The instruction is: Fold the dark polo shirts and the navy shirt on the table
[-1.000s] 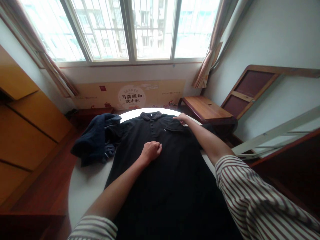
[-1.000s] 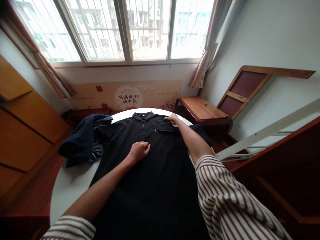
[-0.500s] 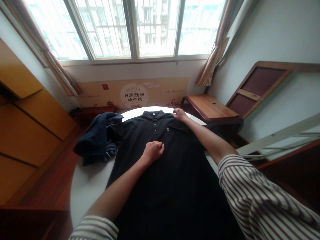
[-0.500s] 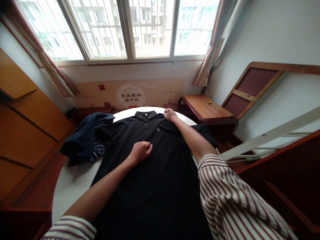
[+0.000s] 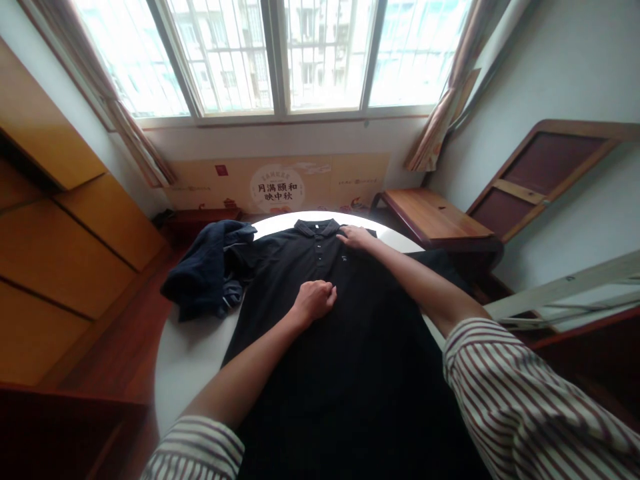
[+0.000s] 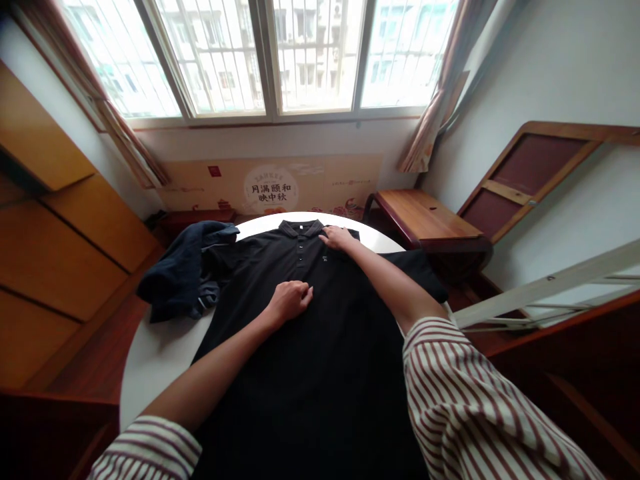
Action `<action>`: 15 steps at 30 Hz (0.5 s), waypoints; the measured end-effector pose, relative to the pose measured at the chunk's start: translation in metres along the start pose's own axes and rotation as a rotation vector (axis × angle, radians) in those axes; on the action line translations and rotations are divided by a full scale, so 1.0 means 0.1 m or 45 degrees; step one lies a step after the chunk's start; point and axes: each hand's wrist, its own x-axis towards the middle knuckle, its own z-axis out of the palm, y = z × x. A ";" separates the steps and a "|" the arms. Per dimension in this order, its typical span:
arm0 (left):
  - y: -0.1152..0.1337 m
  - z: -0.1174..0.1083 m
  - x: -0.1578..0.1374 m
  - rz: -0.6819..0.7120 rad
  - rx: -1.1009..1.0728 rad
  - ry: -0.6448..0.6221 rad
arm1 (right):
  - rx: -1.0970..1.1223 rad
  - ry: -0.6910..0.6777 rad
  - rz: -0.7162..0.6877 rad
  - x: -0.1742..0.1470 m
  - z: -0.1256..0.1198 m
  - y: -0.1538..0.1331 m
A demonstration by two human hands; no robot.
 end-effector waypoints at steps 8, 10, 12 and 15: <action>-0.45 -0.51 0.06 -0.638 -0.044 0.283 | 0.053 0.085 -0.360 -1.14 0.00 -0.92; -0.80 -0.79 0.01 -0.933 0.040 0.370 | 0.096 0.070 -0.410 -1.54 0.12 -1.08; -1.16 -1.03 -0.07 -1.112 0.108 0.418 | 0.190 0.019 -0.434 -1.88 0.26 -1.19; -1.55 -1.17 -0.16 -0.981 0.072 0.315 | 0.254 -0.015 -0.456 -2.16 0.41 -1.28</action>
